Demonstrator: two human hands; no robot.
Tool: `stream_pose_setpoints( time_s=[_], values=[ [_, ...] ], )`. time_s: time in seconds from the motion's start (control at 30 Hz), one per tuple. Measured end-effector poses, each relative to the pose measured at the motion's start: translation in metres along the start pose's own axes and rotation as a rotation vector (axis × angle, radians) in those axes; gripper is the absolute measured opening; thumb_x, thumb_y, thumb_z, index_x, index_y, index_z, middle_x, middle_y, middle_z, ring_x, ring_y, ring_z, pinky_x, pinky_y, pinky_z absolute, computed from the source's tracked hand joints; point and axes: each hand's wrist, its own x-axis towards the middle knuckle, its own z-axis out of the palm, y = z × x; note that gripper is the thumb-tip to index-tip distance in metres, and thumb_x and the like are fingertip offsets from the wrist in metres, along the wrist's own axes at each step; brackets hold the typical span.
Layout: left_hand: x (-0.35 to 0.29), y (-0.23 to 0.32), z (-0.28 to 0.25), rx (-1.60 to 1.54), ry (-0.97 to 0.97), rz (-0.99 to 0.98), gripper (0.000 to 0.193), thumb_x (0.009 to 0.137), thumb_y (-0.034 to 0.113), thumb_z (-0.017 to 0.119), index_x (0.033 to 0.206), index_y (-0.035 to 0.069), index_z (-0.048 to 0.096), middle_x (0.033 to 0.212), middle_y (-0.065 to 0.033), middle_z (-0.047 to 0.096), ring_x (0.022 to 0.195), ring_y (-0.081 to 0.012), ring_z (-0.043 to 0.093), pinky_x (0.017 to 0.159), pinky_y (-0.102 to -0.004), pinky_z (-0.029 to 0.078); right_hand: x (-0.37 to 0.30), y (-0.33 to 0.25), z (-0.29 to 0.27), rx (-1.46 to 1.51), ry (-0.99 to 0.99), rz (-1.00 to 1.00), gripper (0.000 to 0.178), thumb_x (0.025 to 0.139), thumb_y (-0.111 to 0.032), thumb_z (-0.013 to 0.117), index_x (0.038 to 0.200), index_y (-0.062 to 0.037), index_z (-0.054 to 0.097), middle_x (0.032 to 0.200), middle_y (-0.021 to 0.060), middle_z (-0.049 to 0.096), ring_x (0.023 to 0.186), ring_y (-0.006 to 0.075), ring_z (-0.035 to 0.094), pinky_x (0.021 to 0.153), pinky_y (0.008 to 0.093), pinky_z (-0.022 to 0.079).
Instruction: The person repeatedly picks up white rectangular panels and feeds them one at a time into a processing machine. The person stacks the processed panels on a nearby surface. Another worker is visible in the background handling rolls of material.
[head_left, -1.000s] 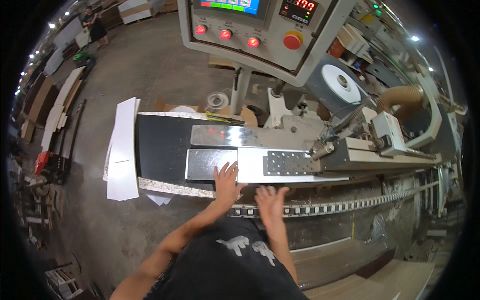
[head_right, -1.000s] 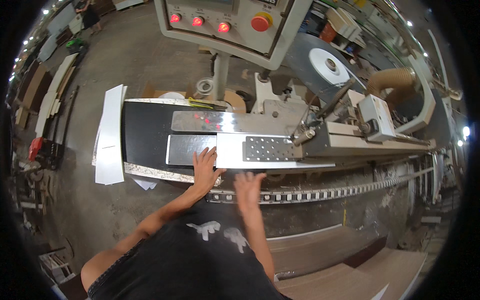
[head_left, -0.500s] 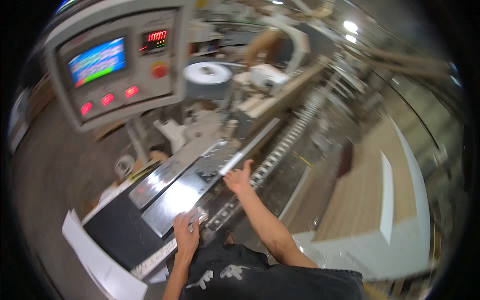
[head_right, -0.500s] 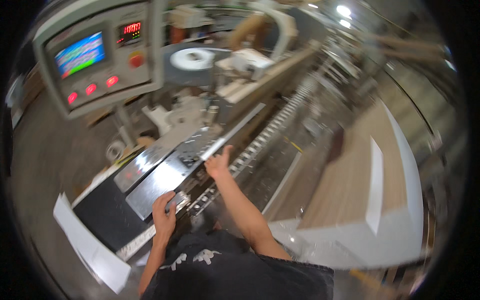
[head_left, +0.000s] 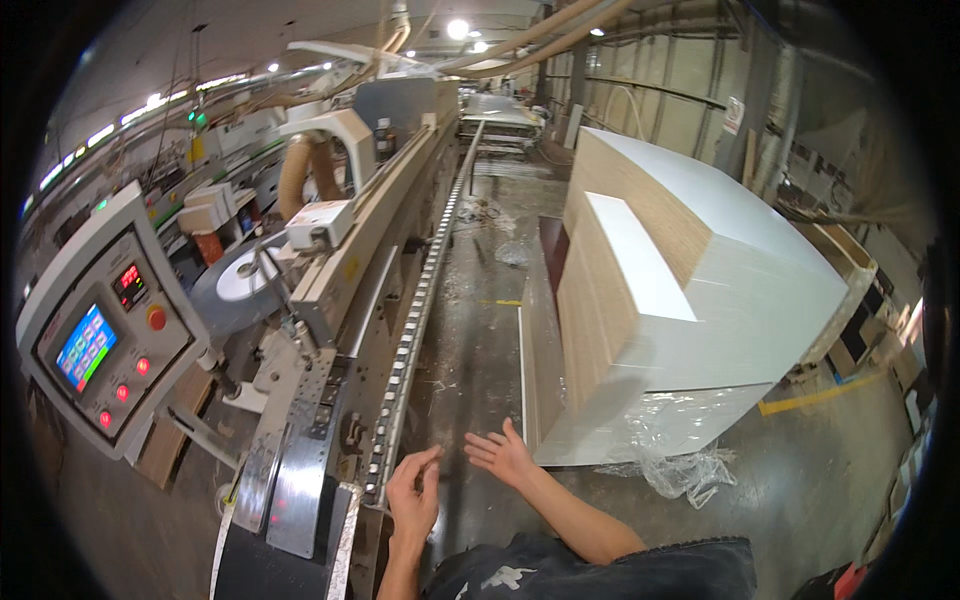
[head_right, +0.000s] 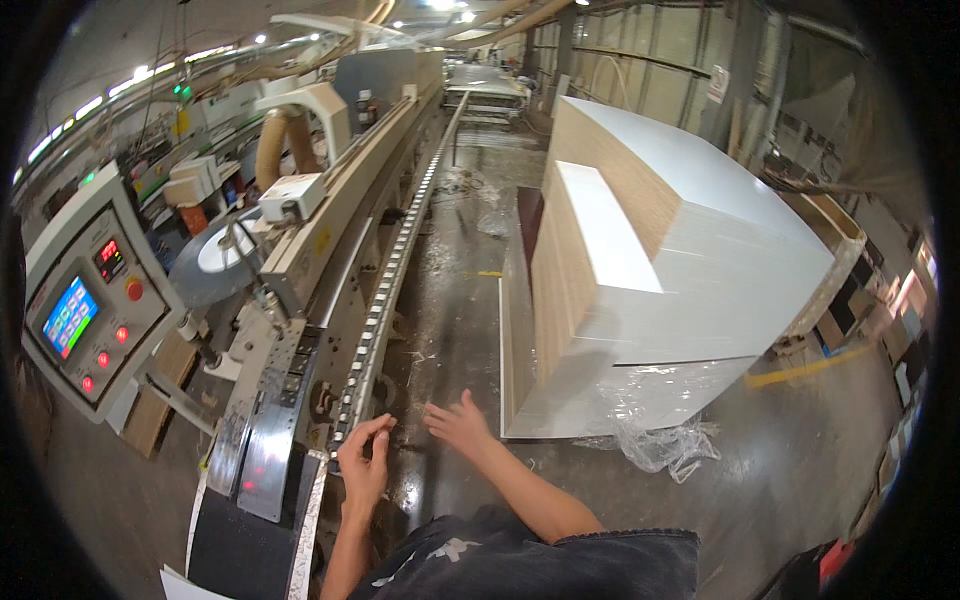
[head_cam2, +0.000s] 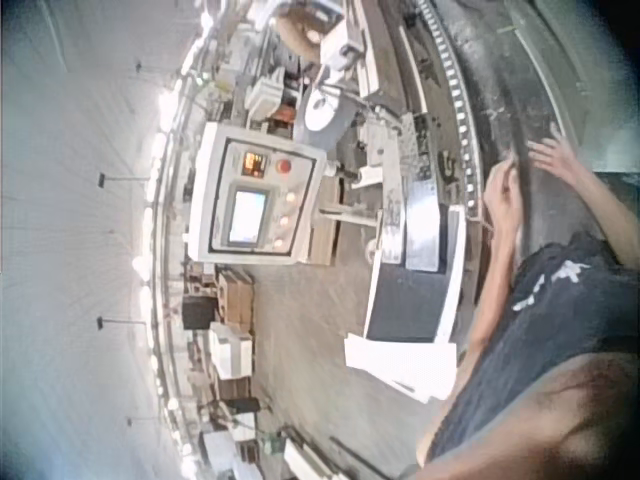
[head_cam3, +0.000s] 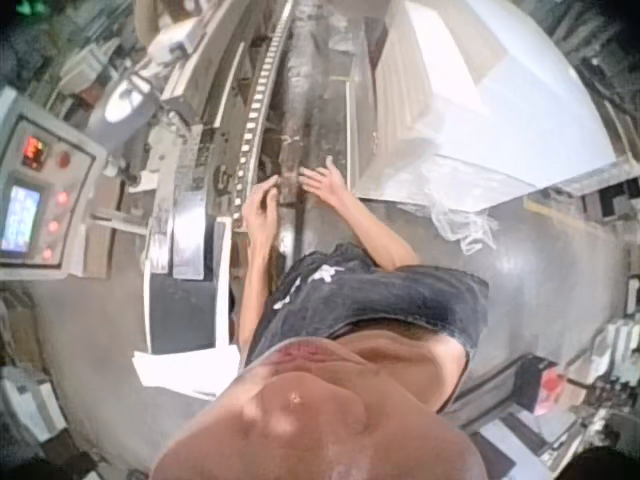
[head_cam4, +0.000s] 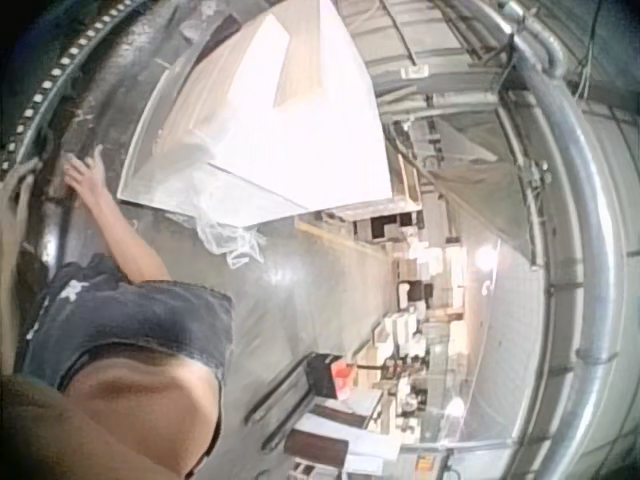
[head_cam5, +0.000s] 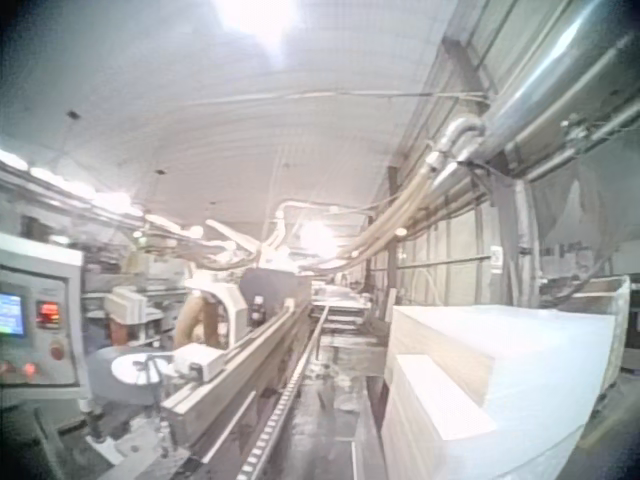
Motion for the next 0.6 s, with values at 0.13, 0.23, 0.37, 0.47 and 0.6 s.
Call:
stream_pose_setpoints(
  time_s=[0.13, 0.23, 0.37, 0.47, 0.6],
  values=[
    [0.041, 0.057, 0.090, -0.060, -0.143, 0.175, 0.021, 0.098, 0.000, 0.064, 0.117, 0.000, 0.073, 0.106, -0.0147, 0.076, 0.099, -0.0260, 0.074, 0.087, -0.0349, 0.057, -0.056, -0.037, -0.078, 0.043, 0.165, -0.116, 0.089, 0.107, -0.064, 0.044, 0.163, -0.0013, 0.014, 0.144, 0.0246, 0.060, 0.124, 0.0419, 0.064, 0.108, 0.0552, 0.051],
    [0.072, 0.101, 0.167, -0.066, -0.248, 0.291, 0.022, 0.101, 0.007, 0.064, 0.120, 0.000, 0.073, 0.113, -0.0159, 0.076, 0.104, -0.0269, 0.074, 0.093, -0.0369, 0.056, -0.094, -0.055, -0.134, 0.162, 0.191, -0.177, 0.069, 0.110, -0.058, 0.042, 0.149, -0.0021, 0.038, 0.139, 0.0233, 0.063, 0.118, 0.0404, 0.066, 0.104, 0.0546, 0.052],
    [0.109, 0.123, 0.284, -0.130, -0.304, 0.162, 0.046, 0.103, 0.027, 0.066, 0.138, -0.004, 0.062, 0.126, -0.0218, 0.072, 0.110, -0.0311, 0.072, 0.094, -0.0378, 0.056, -0.158, -0.077, -0.167, 0.302, 0.291, -0.245, 0.060, 0.110, -0.057, 0.041, 0.139, -0.0046, 0.048, 0.132, 0.0199, 0.067, 0.116, 0.0400, 0.067, 0.102, 0.0561, 0.052],
    [0.145, 0.111, 0.334, 0.010, -0.233, 0.089, 0.067, 0.104, 0.046, 0.063, 0.144, -0.006, 0.056, 0.133, -0.0234, 0.067, 0.122, -0.0311, 0.066, 0.105, -0.0412, 0.050, -0.189, -0.088, -0.209, 0.310, 0.263, -0.263, 0.061, 0.108, -0.055, 0.049, 0.143, -0.0051, 0.049, 0.131, 0.0174, 0.067, 0.113, 0.0367, 0.066, 0.100, 0.0519, 0.052],
    [0.154, 0.121, 0.359, 0.073, -0.200, -0.046, 0.060, 0.104, 0.046, 0.060, 0.135, -0.005, 0.061, 0.123, -0.0226, 0.071, 0.114, -0.0329, 0.069, 0.101, -0.0425, 0.051, -0.233, -0.115, -0.253, 0.303, 0.342, -0.356, 0.057, 0.106, -0.048, 0.057, 0.144, -0.0060, 0.049, 0.125, 0.0146, 0.068, 0.109, 0.0327, 0.066, 0.098, 0.0480, 0.052]
  ],
)
